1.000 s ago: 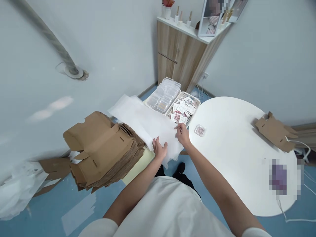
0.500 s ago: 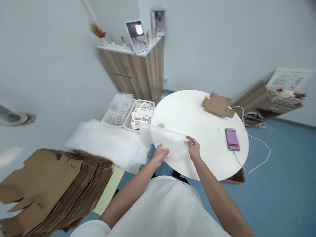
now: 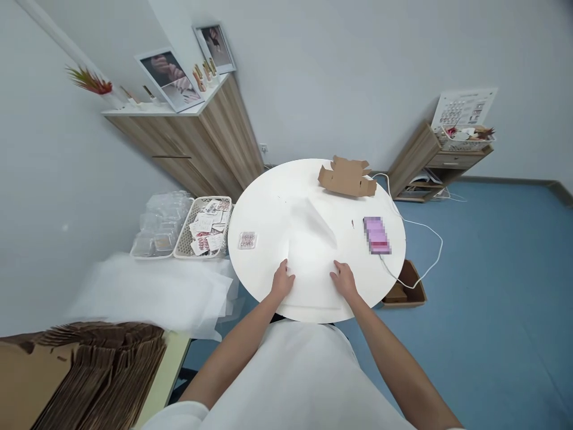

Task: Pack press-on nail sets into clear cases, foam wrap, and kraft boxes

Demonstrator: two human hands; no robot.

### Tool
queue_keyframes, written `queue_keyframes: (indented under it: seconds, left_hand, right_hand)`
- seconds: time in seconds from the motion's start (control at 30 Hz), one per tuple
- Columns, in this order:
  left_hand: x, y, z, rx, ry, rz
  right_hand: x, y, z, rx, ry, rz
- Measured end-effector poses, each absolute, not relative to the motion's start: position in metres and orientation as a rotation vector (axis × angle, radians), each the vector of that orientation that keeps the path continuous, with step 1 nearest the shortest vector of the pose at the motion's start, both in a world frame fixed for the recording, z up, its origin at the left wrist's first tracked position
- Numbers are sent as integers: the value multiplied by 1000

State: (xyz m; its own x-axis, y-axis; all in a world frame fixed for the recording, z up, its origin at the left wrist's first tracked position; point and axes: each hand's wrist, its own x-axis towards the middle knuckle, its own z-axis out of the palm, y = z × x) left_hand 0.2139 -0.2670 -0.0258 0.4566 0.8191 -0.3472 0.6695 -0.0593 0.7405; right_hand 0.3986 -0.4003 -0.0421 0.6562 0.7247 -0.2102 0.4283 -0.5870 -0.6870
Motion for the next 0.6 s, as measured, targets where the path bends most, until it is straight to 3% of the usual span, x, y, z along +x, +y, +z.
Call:
queue_keyframes:
  seconds: [0.3,0.6]
  left_hand:
    - [205,-272,-26,2441,1165,140]
    - [199,-270,-27,2670,1005,-161]
  right_hand:
    - [387,-398,-31,-2468,-1263,325]
    - [377,-405,-35,-2458,-1562,391]
